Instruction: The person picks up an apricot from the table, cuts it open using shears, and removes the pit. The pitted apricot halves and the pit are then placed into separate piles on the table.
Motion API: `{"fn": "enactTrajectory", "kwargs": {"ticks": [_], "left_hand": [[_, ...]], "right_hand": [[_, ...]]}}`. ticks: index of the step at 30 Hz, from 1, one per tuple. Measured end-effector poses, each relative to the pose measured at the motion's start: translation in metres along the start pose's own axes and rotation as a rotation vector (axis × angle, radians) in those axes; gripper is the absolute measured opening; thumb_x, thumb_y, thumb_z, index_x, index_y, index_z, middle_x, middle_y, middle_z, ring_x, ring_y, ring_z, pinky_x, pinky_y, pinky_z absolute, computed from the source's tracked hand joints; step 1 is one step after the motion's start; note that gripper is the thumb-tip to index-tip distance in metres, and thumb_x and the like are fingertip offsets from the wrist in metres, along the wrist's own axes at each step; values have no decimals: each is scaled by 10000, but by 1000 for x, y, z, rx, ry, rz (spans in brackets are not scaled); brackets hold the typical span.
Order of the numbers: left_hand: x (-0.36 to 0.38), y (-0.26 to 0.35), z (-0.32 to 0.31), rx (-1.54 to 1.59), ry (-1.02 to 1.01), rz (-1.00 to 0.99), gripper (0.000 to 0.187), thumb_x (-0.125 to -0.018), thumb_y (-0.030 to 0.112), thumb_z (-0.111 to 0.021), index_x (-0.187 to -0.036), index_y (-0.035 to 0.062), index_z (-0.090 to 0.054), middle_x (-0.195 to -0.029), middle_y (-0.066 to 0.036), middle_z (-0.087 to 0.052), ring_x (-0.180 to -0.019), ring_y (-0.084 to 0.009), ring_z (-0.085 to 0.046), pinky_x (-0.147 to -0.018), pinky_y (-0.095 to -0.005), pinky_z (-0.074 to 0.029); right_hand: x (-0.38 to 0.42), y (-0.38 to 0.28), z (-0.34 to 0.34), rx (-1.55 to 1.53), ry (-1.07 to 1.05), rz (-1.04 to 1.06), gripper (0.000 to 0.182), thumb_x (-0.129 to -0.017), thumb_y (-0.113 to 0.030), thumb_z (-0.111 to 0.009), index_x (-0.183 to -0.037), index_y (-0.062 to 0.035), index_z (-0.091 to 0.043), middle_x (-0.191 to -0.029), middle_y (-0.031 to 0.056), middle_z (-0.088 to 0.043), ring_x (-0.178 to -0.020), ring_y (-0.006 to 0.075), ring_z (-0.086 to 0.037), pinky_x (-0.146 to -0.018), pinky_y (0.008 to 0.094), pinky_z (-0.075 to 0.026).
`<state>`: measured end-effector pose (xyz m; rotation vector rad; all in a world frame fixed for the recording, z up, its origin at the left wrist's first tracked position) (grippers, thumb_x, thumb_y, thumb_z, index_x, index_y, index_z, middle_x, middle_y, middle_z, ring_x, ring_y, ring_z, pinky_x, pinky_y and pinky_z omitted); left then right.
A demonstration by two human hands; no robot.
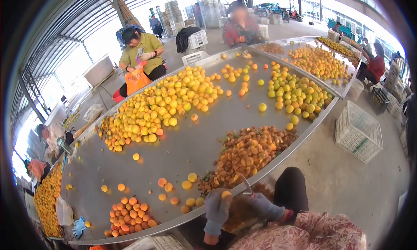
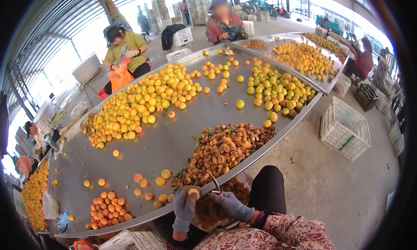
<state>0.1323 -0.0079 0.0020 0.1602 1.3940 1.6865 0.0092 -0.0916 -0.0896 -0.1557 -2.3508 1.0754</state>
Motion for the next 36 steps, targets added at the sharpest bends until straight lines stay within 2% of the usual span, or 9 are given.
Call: {"fn": "enactTrajectory", "kwargs": {"ticks": [3, 12, 15, 18, 23, 25, 28, 30, 36], "left_hand": [[3, 31, -22, -235, -98, -213, 226, -822, 237, -600, -913, 33, -634, -902, -122, -634, -923, -310, -569, -792, -386, -436], [13, 33, -43, -289, -74, -324, 414, -750, 368, -691, -988, 36, -627, -978, -134, -612, -951, -348, -547, -839, -435, -415], [25, 21, -50, -518, -176, -249, 567, -856, 434, -580, -1261, 62, -445, -1160, -147, -557, -1010, -317, -560, -963, -510, -404], [15, 36, -44, -325, -98, -234, 391, -727, 378, -706, -917, 47, -626, -882, -121, -609, -893, -334, -548, -795, -444, -413], [15, 45, -41, -443, -184, -250, 390, -712, 427, -698, -840, 70, -604, -808, -90, -579, -814, -293, -528, -792, -432, -389], [12, 50, -40, -512, -209, -288, 403, -706, 450, -693, -815, 75, -592, -793, -82, -570, -799, -280, -520, -798, -427, -380], [8, 58, -41, -544, -252, -343, 441, -690, 493, -686, -788, 79, -569, -795, -78, -564, -803, -263, -516, -819, -424, -369], [10, 54, -45, -601, -334, -321, 321, -723, 372, -665, -846, 90, -571, -848, -61, -563, -885, -250, -519, -889, -433, -352], [15, 65, -39, -547, -129, -408, 353, -721, 418, -677, -835, 102, -569, -827, -61, -558, -851, -228, -517, -883, -436, -346]], "right_hand": [[16, -23, -26, -121, -41, 50, 366, -949, -411, -464, -966, -75, -609, -686, -8, -586, -558, 72, -537, -497, 210, -424], [33, -30, -32, -355, -170, -106, 234, -930, -327, -520, -985, -111, -592, -814, -43, -587, -658, 65, -539, -545, 200, -428], [12, -20, -9, -233, -94, -28, 204, -925, -286, -544, -948, -96, -616, -809, -42, -595, -683, 51, -542, -559, 197, -434], [25, -43, -7, 124, 18, 141, 243, -918, -291, -563, -832, -78, -640, -681, -29, -591, -564, 65, -536, -502, 208, -436], [34, -37, -17, -65, 31, -42, 270, -919, -336, -544, -893, -82, -630, -707, -16, -609, -572, 71, -562, -484, 205, -441], [30, -30, -13, -63, -57, -84, 317, -938, -306, -500, -1041, -23, -598, -879, 38, -644, -773, 133, -633, -659, 272, -543], [35, -32, -15, -47, -87, -140, 306, -931, -295, -516, -1049, -23, -594, -894, 41, -647, -765, 131, -637, -661, 256, -542], [33, -25, -11, -46, -93, -144, 306, -931, -292, -516, -1055, -23, -591, -901, 42, -649, -768, 129, -638, -673, 252, -540], [38, -26, -12, -34, -122, -152, 288, -931, -278, -517, -1066, -33, -587, -911, 41, -649, -745, 113, -633, -646, 220, -519]]}}
Point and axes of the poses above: each hand's wrist, its own x-axis away from the middle knuckle, its own z-axis out of the back of the hand, y = z × x, the point moved 7 cm from there along -x, towards the middle knuckle
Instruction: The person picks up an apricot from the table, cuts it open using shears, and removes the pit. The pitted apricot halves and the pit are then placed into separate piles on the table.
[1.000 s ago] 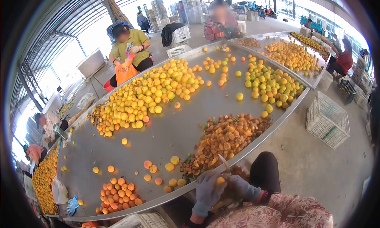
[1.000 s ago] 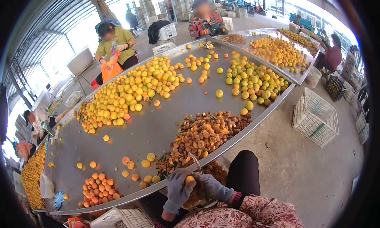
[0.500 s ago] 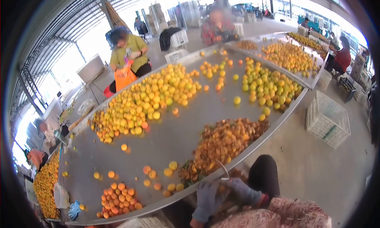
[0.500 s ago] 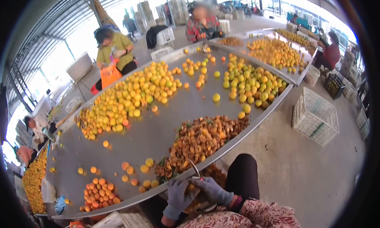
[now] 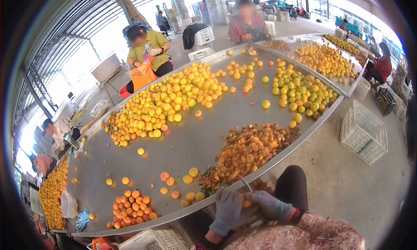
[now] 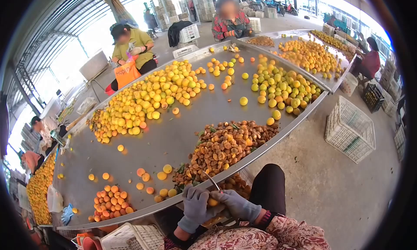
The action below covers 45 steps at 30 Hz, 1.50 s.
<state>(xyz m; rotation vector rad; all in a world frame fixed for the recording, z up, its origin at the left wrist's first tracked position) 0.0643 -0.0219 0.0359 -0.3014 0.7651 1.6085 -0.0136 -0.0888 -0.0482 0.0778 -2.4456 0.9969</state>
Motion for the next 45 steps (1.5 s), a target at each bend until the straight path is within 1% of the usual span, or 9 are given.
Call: {"fn": "enactTrajectory", "kwargs": {"ticks": [14, 23, 24, 30, 33, 35, 37, 40, 45], "left_hand": [[16, -4, -11, -107, -92, -59, 444, -668, 529, -650, -731, 97, -574, -697, -59, -556, -753, -241, -525, -793, -434, -375], [15, 2, -5, 67, -121, -74, 481, -674, 514, -695, -841, 75, -593, -751, -77, -555, -732, -254, -532, -683, -397, -382], [4, 9, 11, 92, 23, -118, 465, -597, 509, -755, -651, 99, -543, -625, -32, -509, -624, -216, -490, -675, -369, -390], [-8, 1, 21, 152, 196, -30, 378, -655, 418, -742, -646, 96, -544, -618, -55, -496, -609, -230, -484, -669, -379, -393], [-15, -2, 18, 232, 204, 127, 328, -689, 352, -723, -641, 81, -545, -615, -71, -474, -644, -230, -504, -671, -377, -406], [-18, -8, 12, 591, 251, 365, 306, -732, 334, -689, -673, 68, -550, -628, -72, -481, -668, -230, -519, -673, -370, -416], [-8, -18, -9, 954, 257, 675, 289, -775, 317, -654, -704, 55, -554, -640, -73, -489, -692, -230, -533, -676, -363, -426], [2, -28, -36, 1985, 288, 501, 459, -964, 378, -393, -1159, -15, -528, -915, -152, -609, -877, -261, -595, -784, -365, -487], [3, -19, -29, 2149, 186, 640, 457, -974, 321, -379, -1258, -30, -444, -957, -160, -602, -936, -271, -564, -878, -392, -419]], "right_hand": [[13, -9, -14, 8, 198, 8, 214, -920, -299, -524, -943, -104, -611, -730, -4, -624, -526, 100, -592, -435, 223, -481], [12, -2, -25, -24, -48, 32, 289, -953, -363, -474, -940, -96, -586, -671, -33, -550, -506, 54, -500, -424, 190, -383], [12, -4, -26, 3, -59, 61, 295, -954, -367, -469, -933, -95, -582, -670, -32, -546, -508, 54, -500, -420, 189, -379], [20, -27, -49, -38, -40, 76, 274, -954, -338, -471, -920, -85, -573, -662, -17, -548, -518, 62, -516, -437, 189, -404], [18, -39, -44, 106, 35, 234, 212, -938, -265, -493, -994, -77, -572, -697, -15, -547, -536, 73, -523, -457, 192, -414], [49, -80, -68, 1039, 90, 1291, 196, -917, -188, -504, -1052, -60, -565, -760, -3, -548, -538, 89, -506, -469, 212, -417], [10, -57, -45, -42, -268, 343, 200, -922, -185, -488, -1031, -38, -566, -770, 24, -564, -524, 94, -489, -473, 241, -423], [18, -66, -34, -145, -76, 314, 271, -940, -265, -457, -986, -28, -579, -654, 33, -583, -454, 85, -463, -438, 235, -407], [23, -54, -10, -1, 42, 301, 254, -913, -264, -514, -944, -27, -601, -645, 42, -614, -406, 86, -481, -373, 196, -376]]}}
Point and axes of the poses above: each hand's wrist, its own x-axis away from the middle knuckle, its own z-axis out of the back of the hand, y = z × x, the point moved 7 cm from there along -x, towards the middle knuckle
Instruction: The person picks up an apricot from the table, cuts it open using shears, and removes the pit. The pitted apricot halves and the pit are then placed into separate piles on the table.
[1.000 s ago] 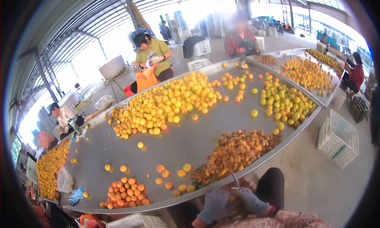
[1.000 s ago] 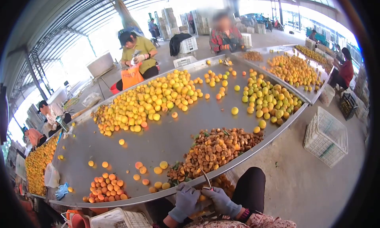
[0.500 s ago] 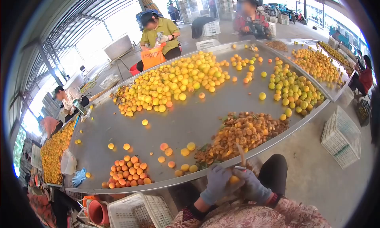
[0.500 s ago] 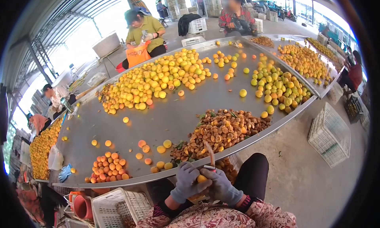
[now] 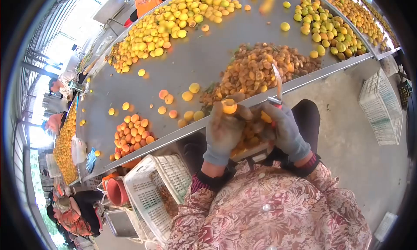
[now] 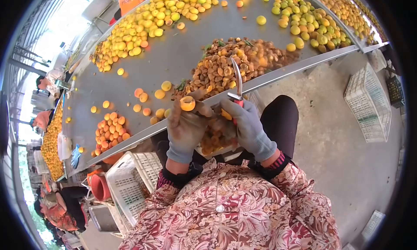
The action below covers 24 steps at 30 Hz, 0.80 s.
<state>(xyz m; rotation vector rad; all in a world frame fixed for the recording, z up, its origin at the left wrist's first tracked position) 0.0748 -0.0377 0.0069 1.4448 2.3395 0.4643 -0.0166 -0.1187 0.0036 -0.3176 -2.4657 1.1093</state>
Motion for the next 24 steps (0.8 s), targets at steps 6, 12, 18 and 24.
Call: {"fn": "enactTrajectory", "kwargs": {"ticks": [6, 12, 18, 24], "left_hand": [[-9, -6, 4, -112, -22, -107, 439, -909, 311, -521, -1212, -6, -515, -1042, -79, -623, -986, -256, -554, -897, -448, -406], [-10, -16, 10, -154, 22, -80, 568, -863, 366, -539, -1296, 14, -435, -944, -57, -606, -871, -204, -527, -853, -455, -402], [-4, -23, -6, -92, 17, 21, 532, -949, 388, -394, -1329, 15, -395, -811, -35, -543, -748, -172, -460, -826, -430, -397], [-5, -42, -9, 56, -159, 103, 481, -979, 330, -367, -1301, -25, -401, -906, -86, -607, -818, -193, -563, -828, -444, -457]], "right_hand": [[-10, 12, 53, 60, 173, 137, 238, -897, -252, -546, -874, -25, -616, -647, 87, -635, -376, 103, -510, -335, 197, -369], [-10, 7, 64, 229, 245, 250, 237, -904, -255, -567, -905, -25, -623, -689, 73, -644, -426, 86, -523, -391, 195, -393], [6, -15, 72, 276, 268, 202, 285, -915, -273, -561, -1077, -45, -617, -683, 51, -637, -433, 54, -500, -400, 186, -384], [39, -86, 19, 49, 149, 501, 399, -963, -315, -428, -1180, 8, -515, -532, 7, -502, -396, 73, -454, -375, 195, -357]]}}
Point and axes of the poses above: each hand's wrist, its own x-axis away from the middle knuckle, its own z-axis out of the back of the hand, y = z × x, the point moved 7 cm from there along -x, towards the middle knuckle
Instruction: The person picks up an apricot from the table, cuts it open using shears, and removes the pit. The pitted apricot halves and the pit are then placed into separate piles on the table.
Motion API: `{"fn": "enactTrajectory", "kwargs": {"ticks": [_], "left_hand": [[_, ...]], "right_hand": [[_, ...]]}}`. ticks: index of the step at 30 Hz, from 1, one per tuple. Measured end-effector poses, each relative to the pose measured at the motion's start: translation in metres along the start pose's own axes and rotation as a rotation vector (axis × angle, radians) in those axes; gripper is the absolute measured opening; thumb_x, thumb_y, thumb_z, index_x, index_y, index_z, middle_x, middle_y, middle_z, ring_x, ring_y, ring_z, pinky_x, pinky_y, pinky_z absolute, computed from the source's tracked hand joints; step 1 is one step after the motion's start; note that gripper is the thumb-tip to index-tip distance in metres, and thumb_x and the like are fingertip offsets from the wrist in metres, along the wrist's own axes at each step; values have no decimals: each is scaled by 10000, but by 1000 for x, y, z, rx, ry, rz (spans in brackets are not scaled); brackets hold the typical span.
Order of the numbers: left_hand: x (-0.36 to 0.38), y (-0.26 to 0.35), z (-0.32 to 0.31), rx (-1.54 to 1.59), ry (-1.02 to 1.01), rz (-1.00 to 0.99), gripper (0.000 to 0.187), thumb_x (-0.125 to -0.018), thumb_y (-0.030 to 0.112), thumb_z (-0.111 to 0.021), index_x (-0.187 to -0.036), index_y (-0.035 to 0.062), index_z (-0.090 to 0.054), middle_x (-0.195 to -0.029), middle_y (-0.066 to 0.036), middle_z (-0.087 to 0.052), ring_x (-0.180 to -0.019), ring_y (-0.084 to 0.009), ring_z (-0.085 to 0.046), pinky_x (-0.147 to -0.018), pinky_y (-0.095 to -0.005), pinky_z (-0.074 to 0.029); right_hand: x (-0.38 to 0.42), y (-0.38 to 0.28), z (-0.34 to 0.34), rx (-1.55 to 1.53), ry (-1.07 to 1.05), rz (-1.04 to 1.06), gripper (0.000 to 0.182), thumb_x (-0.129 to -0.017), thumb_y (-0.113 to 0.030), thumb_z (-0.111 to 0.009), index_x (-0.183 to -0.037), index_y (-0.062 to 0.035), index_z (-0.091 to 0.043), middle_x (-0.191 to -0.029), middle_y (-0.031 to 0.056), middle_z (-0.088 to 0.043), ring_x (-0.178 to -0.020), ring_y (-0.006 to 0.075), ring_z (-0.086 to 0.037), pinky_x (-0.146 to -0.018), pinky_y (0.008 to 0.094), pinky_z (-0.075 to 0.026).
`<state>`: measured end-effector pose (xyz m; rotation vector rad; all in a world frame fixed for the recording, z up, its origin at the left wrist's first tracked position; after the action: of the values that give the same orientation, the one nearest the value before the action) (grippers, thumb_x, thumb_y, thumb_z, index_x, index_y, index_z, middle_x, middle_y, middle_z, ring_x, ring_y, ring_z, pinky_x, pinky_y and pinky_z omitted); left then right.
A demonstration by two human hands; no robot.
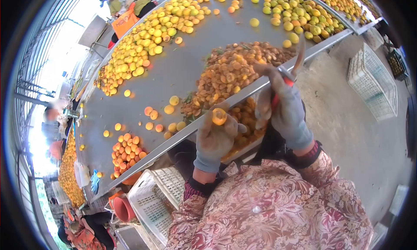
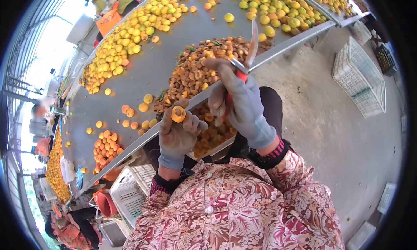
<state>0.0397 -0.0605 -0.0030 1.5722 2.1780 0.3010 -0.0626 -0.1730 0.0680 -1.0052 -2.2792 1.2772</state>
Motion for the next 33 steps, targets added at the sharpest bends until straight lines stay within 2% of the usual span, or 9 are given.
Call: {"fn": "enactTrajectory", "kwargs": {"ticks": [6, 13, 16, 18, 19, 21, 24, 26, 33], "left_hand": [[2, -34, -8, 54, 72, 189, 439, -988, 297, -363, -1311, 1, -393, -997, -85, -621, -910, -186, -600, -854, -442, -457], [2, -43, -8, 60, 189, 239, 433, -982, 322, -385, -1289, 21, -431, -792, -42, -562, -723, -164, -531, -759, -410, -455], [2, -33, -3, -11, 221, 190, 421, -977, 348, -387, -1249, 38, -473, -683, -40, -507, -625, -159, -466, -684, -382, -433], [1, -26, 1, -70, 250, 156, 417, -972, 366, -391, -1223, 50, -497, -640, -38, -483, -587, -157, -436, -652, -366, -418], [2, -24, 4, -91, 282, 165, 427, -971, 379, -364, -1210, 50, -495, -655, -16, -472, -574, -127, -409, -608, -317, -370], [5, -22, 8, -114, 318, 177, 439, -970, 393, -337, -1197, 51, -494, -670, 6, -462, -562, -98, -382, -565, -269, -323], [11, -19, 14, -160, 448, 167, 408, -978, 359, -350, -1160, 39, -527, -690, 17, -481, -558, -60, -401, -528, -213, -328], [15, -9, 13, -489, 664, 51, 383, -992, 321, -345, -1144, 21, -528, -743, 30, -495, -589, -36, -419, -539, -162, -349], [15, -2, 7, -659, 579, -22, 361, -1004, 283, -336, -1186, 11, -487, -832, 28, -509, -661, -39, -482, -560, -155, -388]], "right_hand": [[-2, -14, -5, -55, 24, 202, 447, -982, -314, -361, -1179, 69, -481, -488, -26, -355, -391, 90, -364, -430, 223, -375], [-1, -3, 11, -81, 130, 204, 390, -976, -292, -384, -1085, 47, -545, -489, -33, -369, -390, 83, -372, -418, 228, -356], [2, 19, 20, 90, 95, -110, 275, -909, -278, -519, -947, -17, -596, -511, -2, -467, -392, 62, -425, -381, 218, -348], [15, 52, 23, 367, -22, -185, 210, -861, -262, -563, -862, -53, -578, -554, 52, -527, -443, 161, -532, -433, 290, -425], [22, 60, 24, 366, -30, -186, 210, -861, -262, -563, -862, -53, -578, -554, 52, -527, -443, 161, -532, -433, 290, -425], [34, 59, 13, 1081, -172, 72, 165, -805, -236, -579, -857, -80, -561, -653, 123, -586, -610, 298, -608, -566, 388, -484], [35, 78, 13, 1137, -234, -109, 179, -759, -229, -591, -870, -96, -548, -739, 155, -603, -766, 368, -595, -678, 444, -478], [34, 77, 9, 1198, -259, -120, 192, -764, -237, -585, -881, -91, -545, -763, 152, -611, -781, 353, -605, -690, 449, -475], [35, 87, 11, 1293, -263, -154, 185, -758, -208, -594, -892, -86, -560, -758, 155, -610, -771, 349, -603, -685, 435, -471]]}}
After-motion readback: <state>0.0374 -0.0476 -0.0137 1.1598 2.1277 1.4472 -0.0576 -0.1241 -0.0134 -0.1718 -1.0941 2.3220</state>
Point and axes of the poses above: each hand's wrist, its own x-axis away from the middle knuckle, its own z-axis out of the back of the hand, y = z × x, the point moved 7 cm from there along -x, towards the middle knuckle
